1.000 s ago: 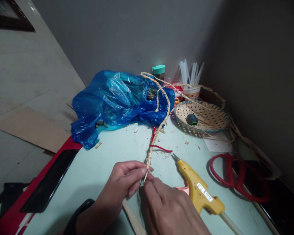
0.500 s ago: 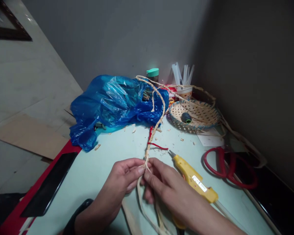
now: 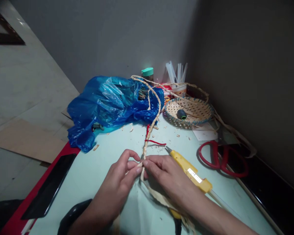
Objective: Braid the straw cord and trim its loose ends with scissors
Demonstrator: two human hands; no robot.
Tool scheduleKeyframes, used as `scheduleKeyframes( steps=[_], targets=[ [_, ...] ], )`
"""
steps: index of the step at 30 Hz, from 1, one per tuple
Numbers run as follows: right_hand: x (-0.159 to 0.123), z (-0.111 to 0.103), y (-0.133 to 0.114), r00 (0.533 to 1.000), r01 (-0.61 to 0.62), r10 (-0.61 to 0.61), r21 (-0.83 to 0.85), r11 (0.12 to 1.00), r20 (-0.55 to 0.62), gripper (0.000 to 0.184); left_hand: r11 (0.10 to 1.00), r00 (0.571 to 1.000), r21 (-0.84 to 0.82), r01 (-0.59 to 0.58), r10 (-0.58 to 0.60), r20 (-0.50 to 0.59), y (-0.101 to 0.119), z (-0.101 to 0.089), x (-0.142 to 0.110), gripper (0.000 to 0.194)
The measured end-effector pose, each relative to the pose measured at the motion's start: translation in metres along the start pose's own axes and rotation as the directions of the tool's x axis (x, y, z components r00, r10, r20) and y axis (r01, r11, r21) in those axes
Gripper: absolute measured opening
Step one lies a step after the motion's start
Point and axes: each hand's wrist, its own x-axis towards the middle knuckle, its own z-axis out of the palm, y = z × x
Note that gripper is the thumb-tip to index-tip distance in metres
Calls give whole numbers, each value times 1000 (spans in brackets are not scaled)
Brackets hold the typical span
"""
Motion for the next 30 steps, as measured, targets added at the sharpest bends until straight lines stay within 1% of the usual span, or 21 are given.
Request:
scheduleKeyframes(
  steps=[3, 5, 7, 9, 11, 12, 13, 14, 15, 16, 17, 18, 19, 20, 21, 22, 23, 24, 25, 27, 30],
  targets=[
    [1, 2, 2, 999, -10, 8, -44, 999, -35, 40, 970, 998, 238, -56, 62, -20, 5, -3, -1, 16],
    [2, 3, 4, 999, 1, -5, -69, 998, -52, 42, 942, 995, 326, -81, 94, -26, 5, -3, -2, 24],
    [1, 2, 7, 998, 34, -35, -25, 999, -50, 42, 914, 987, 382, -135, 157, -27, 1, 2, -3, 26],
    [1, 0, 10, 999, 48, -47, 99, 994, -16, 38, 851, 956, 459, -254, 292, -14, -5, 10, -6, 24],
    [1, -1, 10, 1000, 1, -7, 251, 968, 23, 32, 731, 895, 561, -388, 445, 39, -10, 19, -10, 23],
    [1, -2, 9, 999, -28, 17, 310, 950, 40, 32, 673, 865, 595, -438, 496, 76, -11, 22, -11, 24],
    [1, -2, 8, 998, -47, 34, 349, 936, 45, 32, 643, 847, 603, -473, 520, 110, -11, 22, -11, 22],
    [1, -2, 7, 998, -52, 39, 369, 928, 41, 33, 649, 846, 584, -487, 517, 131, -9, 21, -11, 21],
    [1, -1, 6, 999, -50, 40, 375, 926, 34, 33, 695, 860, 536, -479, 495, 126, -6, 18, -11, 22],
    [1, -1, 5, 999, -46, 38, 373, 927, 28, 33, 766, 886, 467, -442, 456, 90, -2, 14, -9, 26],
    [0, 0, 5, 999, -48, 40, 369, 928, 30, 34, 845, 918, 380, -376, 396, 27, 1, 8, -6, 32],
    [0, 1, 6, 998, -54, 43, 366, 929, 37, 35, 912, 942, 284, -295, 327, -72, 3, 4, -3, 37],
    [0, 2, 6, 997, -61, 44, 365, 929, 56, 36, 960, 960, 185, -210, 239, -149, 4, -1, 1, 34],
    [-1, 2, 8, 996, -64, 39, 368, 928, 75, 38, 989, 976, 55, -134, 141, -168, 4, -3, 5, 26],
    [-1, 3, 9, 996, -60, 29, 374, 926, 88, 38, 992, 993, -105, -67, 56, -105, 1, -4, 8, 17],
    [-1, 4, 11, 996, -52, 19, 381, 923, 92, 37, 961, 1000, -276, -5, 13, 25, -2, -3, 11, 14],
    [-1, 5, 12, 996, -47, 12, 387, 921, 92, 34, 900, 990, -432, 57, 4, 139, -6, 0, 14, 13],
    [-1, 5, 13, 995, -43, 7, 389, 920, 95, 30, 827, 976, -550, 113, 12, 219, -11, 3, 15, 12],
    [-1, 6, 14, 995, -42, 3, 387, 921, 102, 27, 762, 964, -628, 157, 22, 267, -15, 6, 16, 11],
    [-1, 5, 14, 991, -35, -15, 371, 928, 130, 25, 684, 954, -700, 208, 16, 299, -20, 12, 17, 10],
    [-2, 1, 8, 986, -7, -43, 303, 953, 159, 29, 706, 950, -673, 220, 1, 312, -23, 14, 18, 10]
  ],
)
